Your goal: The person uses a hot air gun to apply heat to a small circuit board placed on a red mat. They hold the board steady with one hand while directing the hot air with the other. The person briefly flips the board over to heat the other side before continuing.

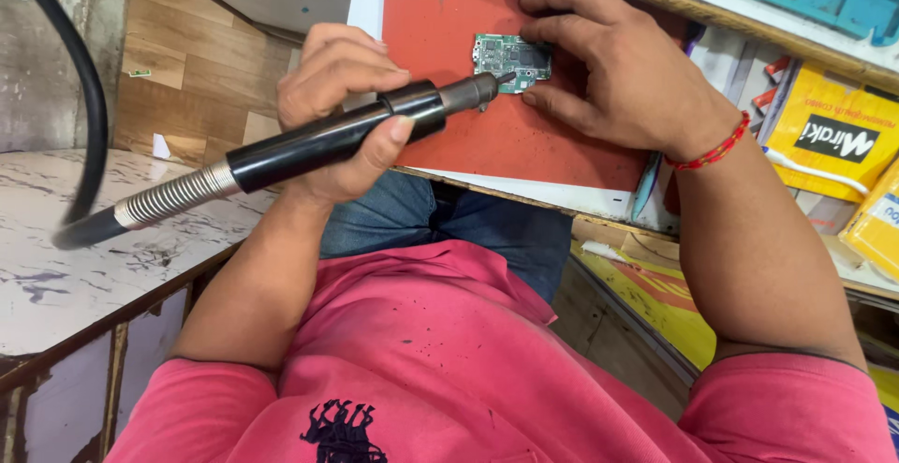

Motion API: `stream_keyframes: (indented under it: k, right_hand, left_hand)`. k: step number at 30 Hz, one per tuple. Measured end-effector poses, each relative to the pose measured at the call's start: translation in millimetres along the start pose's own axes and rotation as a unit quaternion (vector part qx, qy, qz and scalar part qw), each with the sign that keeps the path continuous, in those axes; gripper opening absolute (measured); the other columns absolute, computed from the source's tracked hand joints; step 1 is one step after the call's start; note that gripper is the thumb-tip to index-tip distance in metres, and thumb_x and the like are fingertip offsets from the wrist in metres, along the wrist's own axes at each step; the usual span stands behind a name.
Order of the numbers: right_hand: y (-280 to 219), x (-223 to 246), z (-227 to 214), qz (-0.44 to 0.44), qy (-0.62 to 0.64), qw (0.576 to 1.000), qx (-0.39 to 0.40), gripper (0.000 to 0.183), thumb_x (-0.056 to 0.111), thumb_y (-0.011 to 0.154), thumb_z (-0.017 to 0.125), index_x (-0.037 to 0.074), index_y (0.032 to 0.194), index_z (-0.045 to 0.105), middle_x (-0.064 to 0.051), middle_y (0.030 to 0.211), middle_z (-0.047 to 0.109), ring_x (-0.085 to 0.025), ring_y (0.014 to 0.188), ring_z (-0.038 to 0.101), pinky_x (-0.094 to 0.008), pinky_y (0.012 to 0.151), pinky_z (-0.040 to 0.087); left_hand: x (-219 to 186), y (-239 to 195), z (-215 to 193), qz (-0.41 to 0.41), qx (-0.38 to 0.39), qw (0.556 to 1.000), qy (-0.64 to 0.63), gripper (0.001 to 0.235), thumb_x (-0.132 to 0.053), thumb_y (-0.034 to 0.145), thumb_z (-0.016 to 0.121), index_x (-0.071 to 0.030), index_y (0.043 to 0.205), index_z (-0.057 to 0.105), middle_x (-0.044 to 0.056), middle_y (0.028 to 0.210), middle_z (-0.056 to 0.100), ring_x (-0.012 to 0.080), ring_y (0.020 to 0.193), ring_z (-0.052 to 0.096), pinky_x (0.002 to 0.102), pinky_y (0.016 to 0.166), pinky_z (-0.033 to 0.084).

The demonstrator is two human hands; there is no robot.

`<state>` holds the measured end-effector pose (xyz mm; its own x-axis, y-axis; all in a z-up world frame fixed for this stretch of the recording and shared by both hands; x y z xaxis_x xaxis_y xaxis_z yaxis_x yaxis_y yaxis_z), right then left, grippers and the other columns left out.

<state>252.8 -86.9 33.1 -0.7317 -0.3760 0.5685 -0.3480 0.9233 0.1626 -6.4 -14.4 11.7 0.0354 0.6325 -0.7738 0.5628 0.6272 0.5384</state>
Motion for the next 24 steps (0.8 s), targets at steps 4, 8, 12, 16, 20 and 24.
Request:
stream_keyframes:
  k: [4,8,12,16,20,24]
  right_hand:
    - [0.7,-1.1,-0.5,-0.006,-0.005,1.0,-0.005,0.049,0.016,0.087,0.084,-0.004,0.128,0.066,-0.019,0.141,0.059,-0.037,0.128,0.06,-0.042,0.107,0.051]
    - [-1.8,-3.3,1.7,-0.008,-0.015,1.0,-0.016,0.047,0.015,0.088,0.084,-0.003,0.128,0.067,-0.017,0.139,0.062,-0.036,0.127,0.062,-0.041,0.109,0.052]
    - [-1.2,-3.0,1.8,-0.008,-0.016,1.0,-0.022,0.043,0.014,0.088,0.085,-0.004,0.123,0.067,-0.016,0.139,0.063,-0.036,0.127,0.063,-0.041,0.108,0.053]
    - [-2.3,-3.4,2.8,-0.011,-0.014,1.0,-0.02,0.042,0.013,0.091,0.084,-0.004,0.125,0.067,-0.017,0.135,0.063,-0.035,0.122,0.064,-0.041,0.108,0.054]
    - [-1.7,-5.0,1.3,-0.02,-0.015,0.999,-0.021,0.042,0.013,0.091,0.084,-0.004,0.125,0.067,-0.017,0.135,0.062,-0.035,0.124,0.063,-0.041,0.109,0.053]
    - [-3.1,-6.7,2.7,-0.009,-0.016,1.0,-0.011,0.044,0.015,0.09,0.083,-0.004,0.126,0.066,-0.018,0.136,0.062,-0.036,0.128,0.062,-0.042,0.109,0.052]
  left_hand:
    - [3.2,1.3,-1.5,-0.051,-0.063,0.997,0.003,0.033,-0.033,0.099,0.077,-0.002,0.107,0.07,0.011,0.1,0.069,0.0238,0.103,0.063,0.034,0.093,0.052]
    - [0.4,0.3,0.6,0.0,-0.012,1.0,0.01,0.032,-0.032,0.095,0.077,-0.003,0.104,0.07,0.011,0.1,0.069,0.025,0.102,0.063,0.035,0.094,0.053]
    - [2.4,-1.7,-2.0,-0.018,-0.032,0.999,0.015,0.031,-0.031,0.096,0.078,-0.003,0.106,0.07,0.011,0.102,0.07,0.0253,0.105,0.063,0.035,0.095,0.053]
    - [4.0,-5.2,-0.2,-0.016,-0.031,0.999,0.007,0.031,-0.031,0.095,0.079,-0.002,0.106,0.07,0.011,0.102,0.07,0.0265,0.106,0.062,0.036,0.096,0.053]
    - [4.5,-0.2,0.4,-0.005,-0.016,1.0,0.012,0.033,-0.031,0.095,0.079,-0.001,0.106,0.07,0.012,0.101,0.07,0.0267,0.104,0.063,0.037,0.096,0.053]
    - [4.2,-0.4,0.2,-0.029,-0.03,0.999,0.022,0.033,-0.032,0.095,0.08,-0.003,0.106,0.07,0.011,0.102,0.07,0.0264,0.103,0.064,0.035,0.094,0.054]
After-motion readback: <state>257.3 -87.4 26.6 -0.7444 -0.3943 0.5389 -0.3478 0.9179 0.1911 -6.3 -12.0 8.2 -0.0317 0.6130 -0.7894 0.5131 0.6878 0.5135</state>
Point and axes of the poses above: each hand's wrist, its own y-axis towards the middle knuckle, its own z-axis out of the palm, x = y × z, the point moved 4 cm from there along y, towards the middle knuckle
